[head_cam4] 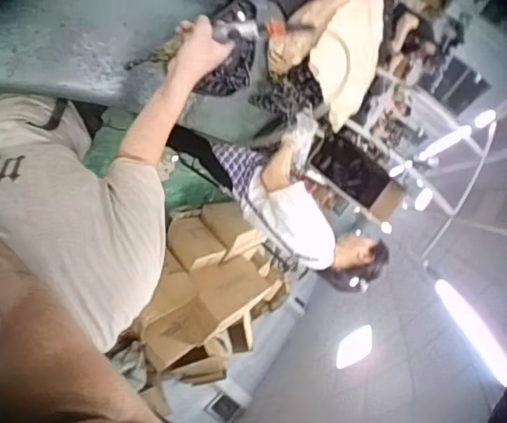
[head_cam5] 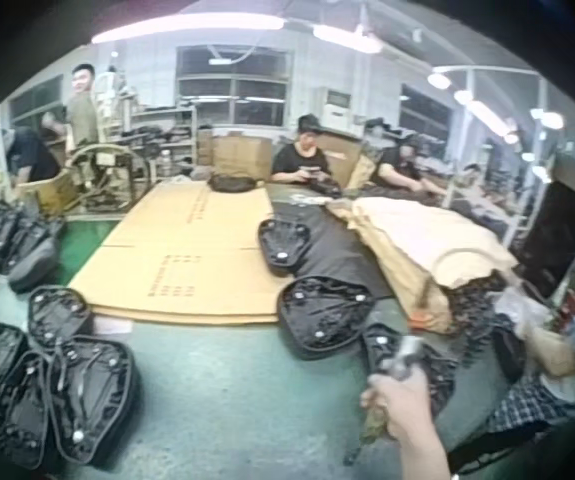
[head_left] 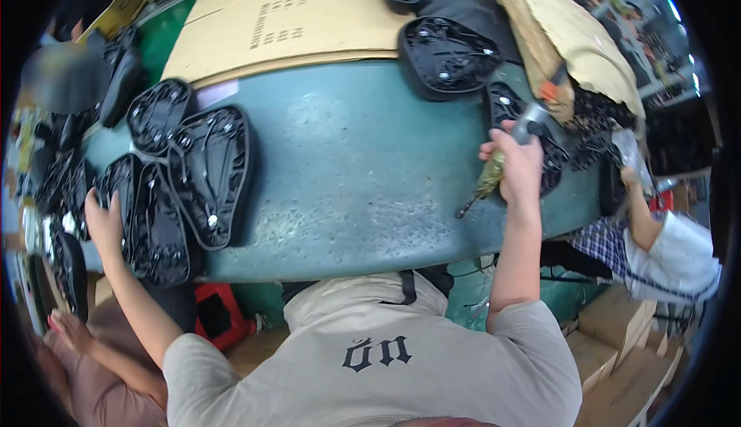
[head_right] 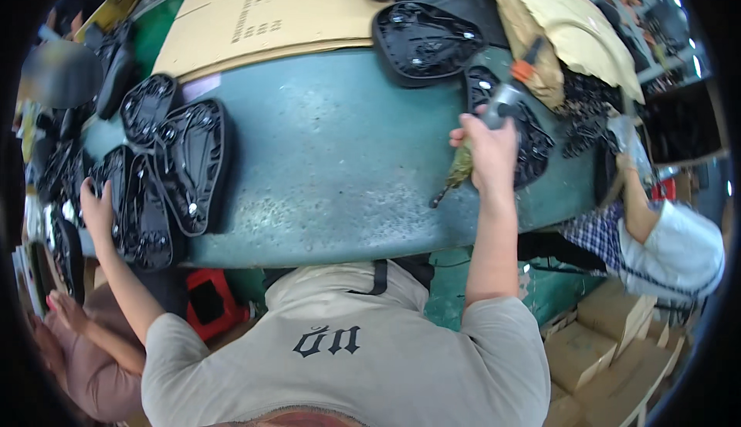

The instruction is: Assembling the underside of bicycle seats using a pneumatic screwdriver.

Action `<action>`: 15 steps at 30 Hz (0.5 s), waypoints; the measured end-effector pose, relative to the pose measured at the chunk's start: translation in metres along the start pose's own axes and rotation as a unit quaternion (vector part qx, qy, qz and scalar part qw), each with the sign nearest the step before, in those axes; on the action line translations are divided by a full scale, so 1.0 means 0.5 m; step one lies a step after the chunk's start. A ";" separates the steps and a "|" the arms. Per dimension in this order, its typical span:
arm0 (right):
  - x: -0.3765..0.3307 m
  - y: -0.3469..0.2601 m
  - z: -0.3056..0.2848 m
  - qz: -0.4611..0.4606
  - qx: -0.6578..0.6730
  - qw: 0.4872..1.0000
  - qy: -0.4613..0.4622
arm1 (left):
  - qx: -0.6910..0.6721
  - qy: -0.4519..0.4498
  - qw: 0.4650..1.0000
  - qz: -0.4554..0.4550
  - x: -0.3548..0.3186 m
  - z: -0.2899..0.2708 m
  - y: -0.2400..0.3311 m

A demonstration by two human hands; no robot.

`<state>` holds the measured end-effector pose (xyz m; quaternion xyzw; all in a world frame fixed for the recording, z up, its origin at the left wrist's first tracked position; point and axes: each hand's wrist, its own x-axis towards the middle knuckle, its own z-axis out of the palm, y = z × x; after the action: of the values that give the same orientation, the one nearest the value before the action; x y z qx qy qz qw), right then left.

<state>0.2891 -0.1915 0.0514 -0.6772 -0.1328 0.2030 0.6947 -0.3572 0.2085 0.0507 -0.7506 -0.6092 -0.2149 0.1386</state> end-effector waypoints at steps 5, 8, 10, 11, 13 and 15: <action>0.006 0.016 0.006 0.068 -0.120 0.990 -0.011 | -0.325 0.019 0.912 0.248 -0.139 -0.165 0.450; -0.042 0.006 0.002 0.098 -0.153 0.982 -0.050 | -0.393 -0.066 0.811 0.429 -0.212 -0.151 0.590; -0.089 0.012 -0.010 0.117 -0.138 0.976 -0.121 | -0.428 -0.102 0.786 0.434 -0.261 -0.097 0.650; -0.109 0.023 -0.023 0.125 -0.128 0.970 -0.164 | -0.435 -0.129 0.775 0.440 -0.274 -0.072 0.679; -0.160 0.000 -0.040 0.175 -0.147 0.934 -0.275 | -0.451 -0.163 0.759 0.440 -0.297 -0.071 0.775; -0.195 0.008 -0.055 0.160 -0.161 0.912 -0.341 | -0.439 -0.266 0.736 0.442 -0.316 -0.058 0.837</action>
<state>0.2151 -0.2610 0.0549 -0.6815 -0.2824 0.5064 0.4465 0.0200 -0.0321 0.0208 -0.9396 -0.0593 -0.1647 -0.2942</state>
